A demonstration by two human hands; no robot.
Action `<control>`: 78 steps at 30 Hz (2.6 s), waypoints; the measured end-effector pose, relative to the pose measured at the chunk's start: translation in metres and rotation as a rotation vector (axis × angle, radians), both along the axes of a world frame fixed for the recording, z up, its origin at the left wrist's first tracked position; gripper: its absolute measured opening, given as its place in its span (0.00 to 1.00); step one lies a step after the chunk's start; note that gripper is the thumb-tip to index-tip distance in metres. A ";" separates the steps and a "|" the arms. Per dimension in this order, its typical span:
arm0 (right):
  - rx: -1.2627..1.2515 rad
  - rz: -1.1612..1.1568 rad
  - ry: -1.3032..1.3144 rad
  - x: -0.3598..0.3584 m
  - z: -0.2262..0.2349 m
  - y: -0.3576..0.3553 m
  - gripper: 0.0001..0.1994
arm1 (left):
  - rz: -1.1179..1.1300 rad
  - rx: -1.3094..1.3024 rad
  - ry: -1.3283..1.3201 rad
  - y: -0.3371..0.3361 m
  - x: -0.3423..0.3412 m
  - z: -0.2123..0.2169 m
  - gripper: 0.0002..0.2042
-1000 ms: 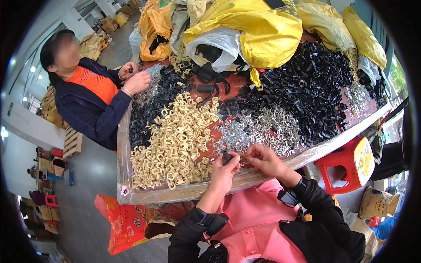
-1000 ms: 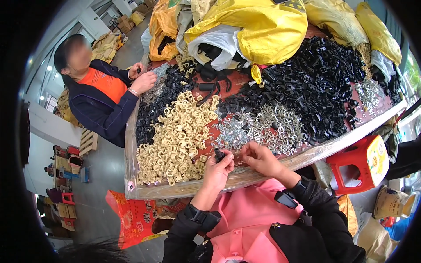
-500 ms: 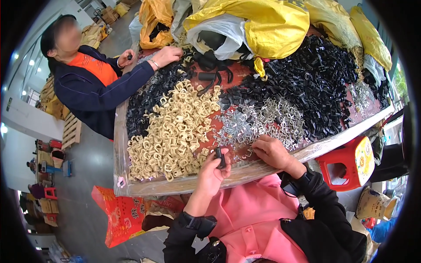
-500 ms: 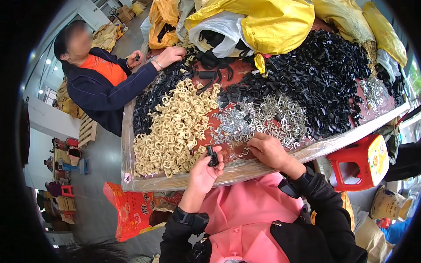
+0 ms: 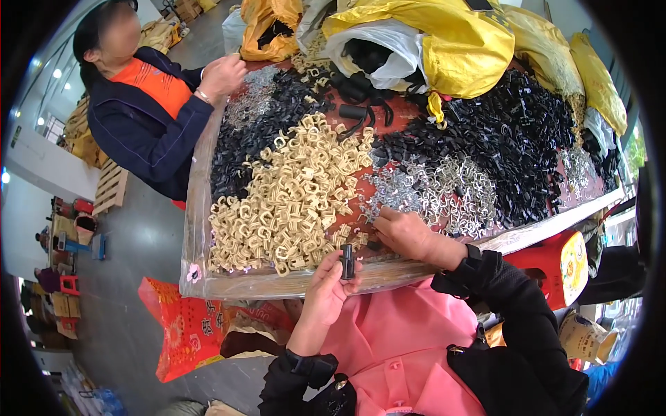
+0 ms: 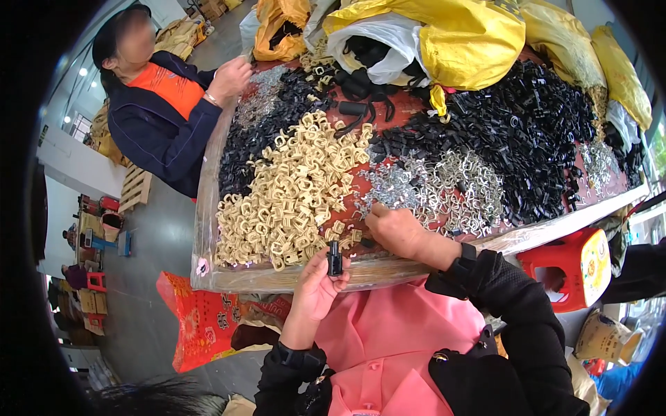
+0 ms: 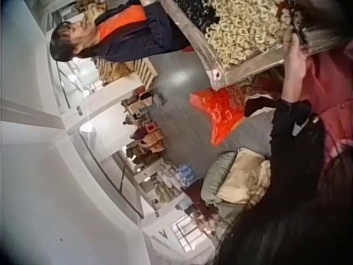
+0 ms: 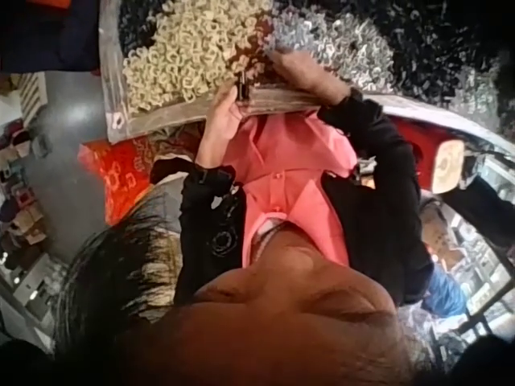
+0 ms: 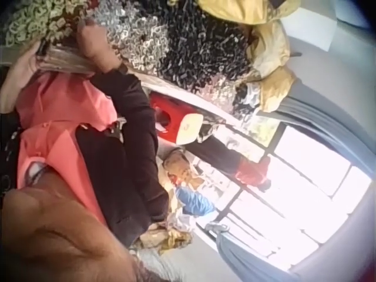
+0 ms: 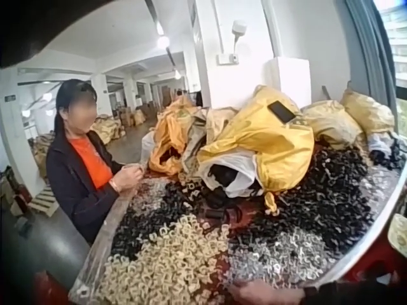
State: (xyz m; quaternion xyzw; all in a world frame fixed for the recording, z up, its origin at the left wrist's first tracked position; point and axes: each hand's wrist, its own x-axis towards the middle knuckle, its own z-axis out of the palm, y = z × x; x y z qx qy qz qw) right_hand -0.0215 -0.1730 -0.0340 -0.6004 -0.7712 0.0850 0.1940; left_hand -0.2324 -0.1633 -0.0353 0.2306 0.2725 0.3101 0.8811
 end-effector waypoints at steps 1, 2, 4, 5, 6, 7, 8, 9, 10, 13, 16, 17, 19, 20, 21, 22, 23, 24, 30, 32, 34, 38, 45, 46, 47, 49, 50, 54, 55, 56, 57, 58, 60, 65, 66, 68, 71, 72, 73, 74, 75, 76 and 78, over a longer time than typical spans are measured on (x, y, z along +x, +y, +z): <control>-0.002 0.004 -0.006 -0.002 -0.001 0.002 0.05 | -0.007 -0.009 -0.004 0.001 -0.002 0.001 0.12; 0.013 0.006 -0.009 -0.003 -0.003 0.003 0.05 | -0.010 -0.018 -0.009 0.000 -0.005 0.001 0.12; 0.043 0.009 -0.016 -0.005 -0.006 0.004 0.05 | -0.002 -0.019 -0.020 0.001 -0.007 0.002 0.11; 0.041 0.017 -0.021 -0.005 -0.006 0.004 0.05 | -0.003 -0.016 -0.024 0.001 -0.007 0.002 0.11; 0.048 0.018 -0.022 -0.006 -0.006 0.005 0.05 | -0.003 -0.014 -0.028 0.000 -0.007 0.001 0.11; 0.056 0.017 -0.023 -0.006 -0.006 0.005 0.05 | 0.001 -0.013 -0.032 0.001 -0.007 0.000 0.11; 0.066 0.015 -0.023 -0.006 -0.006 0.005 0.05 | -0.003 -0.008 -0.039 0.001 -0.008 -0.001 0.11; 0.067 0.020 -0.025 -0.007 -0.007 0.006 0.05 | -0.007 -0.002 -0.044 0.001 -0.008 -0.003 0.11; 0.067 0.018 -0.041 -0.007 -0.008 0.006 0.05 | -0.012 0.004 -0.048 0.000 -0.009 -0.003 0.12; 0.074 0.012 -0.069 -0.008 -0.010 0.006 0.05 | -0.012 0.004 -0.043 0.000 -0.008 -0.002 0.11; 0.087 0.008 -0.027 -0.006 -0.011 0.003 0.04 | -0.019 0.002 -0.041 -0.002 -0.005 -0.002 0.11; 0.091 0.009 -0.021 -0.005 -0.009 0.002 0.04 | -0.020 0.000 -0.044 -0.003 -0.004 -0.002 0.11; 0.103 0.062 0.205 -0.002 0.003 -0.006 0.05 | -0.020 -0.004 -0.040 -0.004 -0.002 -0.002 0.11; 0.107 0.088 0.318 -0.002 0.010 -0.010 0.05 | -0.022 -0.003 -0.028 -0.006 0.000 -0.001 0.11; 0.106 0.087 0.325 -0.004 0.017 -0.014 0.05 | -0.026 -0.003 -0.017 -0.007 0.002 0.001 0.12; 0.110 0.100 0.360 -0.007 0.026 -0.022 0.05 | -0.036 -0.005 -0.008 -0.009 0.004 0.002 0.13; 0.114 0.112 0.395 -0.010 0.034 -0.029 0.05 | -0.042 -0.008 -0.003 -0.010 0.006 0.003 0.13; 0.119 0.122 0.429 -0.012 0.040 -0.036 0.06 | -0.064 -0.008 0.003 -0.011 0.008 0.005 0.13; 0.118 0.126 0.377 -0.019 0.048 -0.059 0.06 | -0.156 0.026 0.042 -0.022 0.023 0.017 0.14; 0.139 0.141 0.278 -0.017 0.046 -0.062 0.06 | -0.173 0.029 0.052 -0.024 0.026 0.018 0.14; 0.145 0.148 0.250 -0.015 0.045 -0.064 0.06 | -0.192 0.040 0.071 -0.026 0.028 0.018 0.14; 0.155 0.168 0.199 -0.012 0.045 -0.066 0.06 | -0.239 0.080 0.119 -0.029 0.032 0.019 0.14; 0.078 0.121 0.242 -0.007 0.045 -0.069 0.05 | -0.310 0.092 0.137 -0.031 0.038 0.014 0.14; 0.052 0.121 0.279 -0.007 0.046 -0.069 0.05 | -0.325 0.085 0.123 -0.030 0.040 0.013 0.14; 0.031 0.114 0.312 -0.007 0.048 -0.067 0.05 | -0.348 0.093 0.114 -0.028 0.042 0.012 0.14; 0.023 0.073 0.332 -0.001 0.049 -0.066 0.05 | -0.316 0.024 0.084 -0.025 0.042 0.009 0.13; 0.025 0.093 0.427 0.002 0.046 -0.065 0.05 | -0.304 -0.010 0.069 -0.023 0.043 0.008 0.12; 0.113 0.056 0.576 0.034 0.041 -0.070 0.04 | -0.245 -0.045 0.009 -0.021 0.046 0.004 0.10; 0.132 -0.106 0.379 0.050 0.036 -0.074 0.03 | -0.255 -0.038 0.004 -0.019 0.046 0.005 0.10; 0.148 -0.263 0.181 0.070 0.028 -0.079 0.03 | -0.238 -0.042 0.008 -0.017 0.045 0.007 0.10; 0.122 -0.399 0.002 0.094 0.019 -0.087 0.03 | -0.227 -0.046 0.010 -0.015 0.046 0.009 0.09; 0.093 -0.531 -0.176 0.112 0.010 -0.093 0.04 | -0.212 -0.050 0.012 -0.013 0.047 0.011 0.09; 0.076 -0.543 -0.203 0.126 -0.005 -0.094 0.05 | -0.226 -0.045 0.012 -0.016 0.053 0.009 0.09; 0.114 -0.511 -0.194 0.140 -0.017 -0.084 0.04 | -0.251 -0.043 0.030 -0.021 0.059 0.002 0.09; 0.153 -0.486 -0.167 0.142 -0.017 -0.084 0.02 | -0.254 -0.044 0.034 -0.022 0.059 0.003 0.09; 0.209 -0.483 -0.040 0.143 -0.013 -0.084 0.02 | -0.238 -0.039 0.046 -0.022 0.054 0.003 0.09; 0.306 -0.477 0.215 0.144 -0.007 -0.085 0.02 | -0.217 -0.043 0.069 -0.021 0.053 0.005 0.09; 0.200 -0.561 0.476 0.144 -0.006 -0.087 0.03 | -0.215 -0.043 0.068 -0.022 0.054 0.006 0.09; 0.088 -0.639 0.738 0.143 -0.004 -0.088 0.04 | -0.212 -0.044 0.066 -0.023 0.056 0.007 0.09; -0.030 -0.710 0.999 0.142 -0.003 -0.089 0.04 | -0.210 -0.047 0.065 -0.024 0.057 0.007 0.09; -0.029 -0.712 1.000 0.140 -0.002 -0.089 0.04 | -0.212 -0.046 0.067 -0.025 0.059 0.008 0.09; 0.051 -0.720 0.836 0.138 0.000 -0.089 0.04 | -0.220 -0.040 0.064 -0.025 0.060 0.008 0.09; 0.208 -0.724 0.504 0.136 0.002 -0.088 0.03 | -0.236 -0.024 0.059 -0.025 0.062 0.009 0.09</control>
